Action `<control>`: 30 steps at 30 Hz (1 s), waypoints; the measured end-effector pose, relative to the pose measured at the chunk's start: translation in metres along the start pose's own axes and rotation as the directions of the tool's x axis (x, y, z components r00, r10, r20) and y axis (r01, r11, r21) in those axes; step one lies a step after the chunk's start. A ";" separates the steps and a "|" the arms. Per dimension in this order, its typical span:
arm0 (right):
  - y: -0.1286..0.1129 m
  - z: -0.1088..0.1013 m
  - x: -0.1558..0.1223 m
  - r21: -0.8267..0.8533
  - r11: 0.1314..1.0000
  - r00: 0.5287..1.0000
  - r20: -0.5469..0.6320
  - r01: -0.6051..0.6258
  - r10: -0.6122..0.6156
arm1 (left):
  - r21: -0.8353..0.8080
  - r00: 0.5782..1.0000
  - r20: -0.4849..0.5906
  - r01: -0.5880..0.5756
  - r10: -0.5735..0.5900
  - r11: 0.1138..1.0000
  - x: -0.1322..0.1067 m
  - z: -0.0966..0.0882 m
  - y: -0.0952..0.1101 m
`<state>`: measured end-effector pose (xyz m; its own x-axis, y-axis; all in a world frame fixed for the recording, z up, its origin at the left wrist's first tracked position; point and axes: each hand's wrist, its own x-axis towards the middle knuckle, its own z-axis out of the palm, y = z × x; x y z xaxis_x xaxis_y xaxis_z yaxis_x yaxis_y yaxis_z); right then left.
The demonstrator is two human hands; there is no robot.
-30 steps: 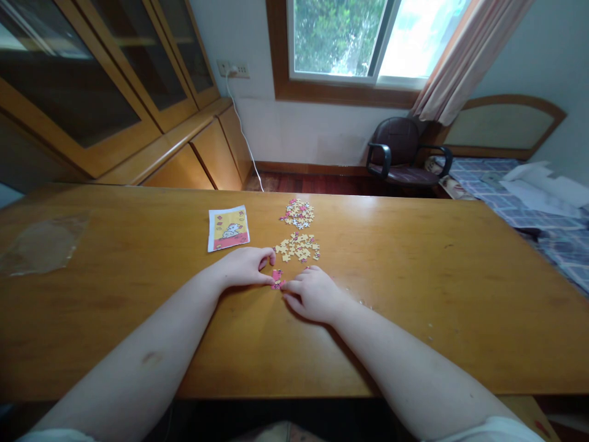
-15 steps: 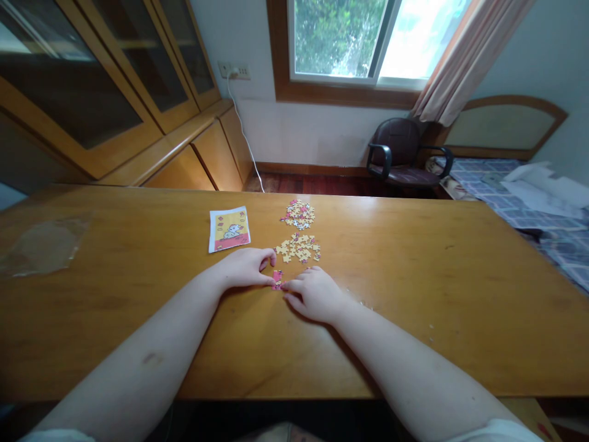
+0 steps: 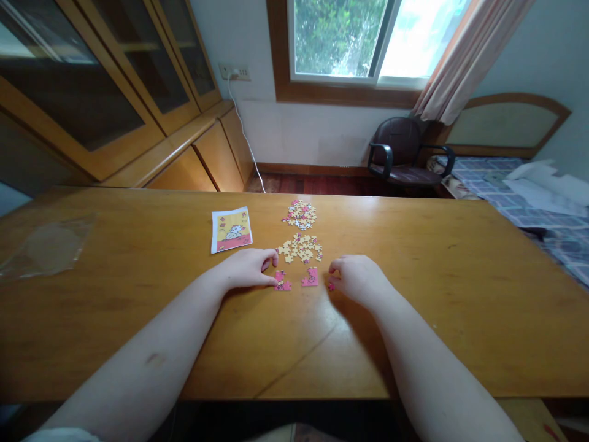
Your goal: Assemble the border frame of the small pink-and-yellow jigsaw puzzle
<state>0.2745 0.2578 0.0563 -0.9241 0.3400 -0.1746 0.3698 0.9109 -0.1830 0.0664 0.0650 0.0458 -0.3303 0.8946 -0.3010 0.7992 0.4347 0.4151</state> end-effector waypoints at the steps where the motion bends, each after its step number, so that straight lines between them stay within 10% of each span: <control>1: 0.000 0.001 -0.001 0.006 1.000 0.999 0.048 0.010 -0.010 | -0.001 1.000 0.000 -0.001 0.001 1.000 0.000 0.000 0.000; 30: -0.005 0.006 0.003 -0.125 0.992 0.990 0.139 0.020 -0.003 | 0.020 1.000 -0.016 -0.006 0.007 1.000 0.002 0.003 -0.001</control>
<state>0.2708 0.2525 0.0506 -0.9025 0.3019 -0.3071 0.3360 0.9397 -0.0637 0.0660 0.0657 0.0422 -0.3329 0.8990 -0.2846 0.8112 0.4269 0.3996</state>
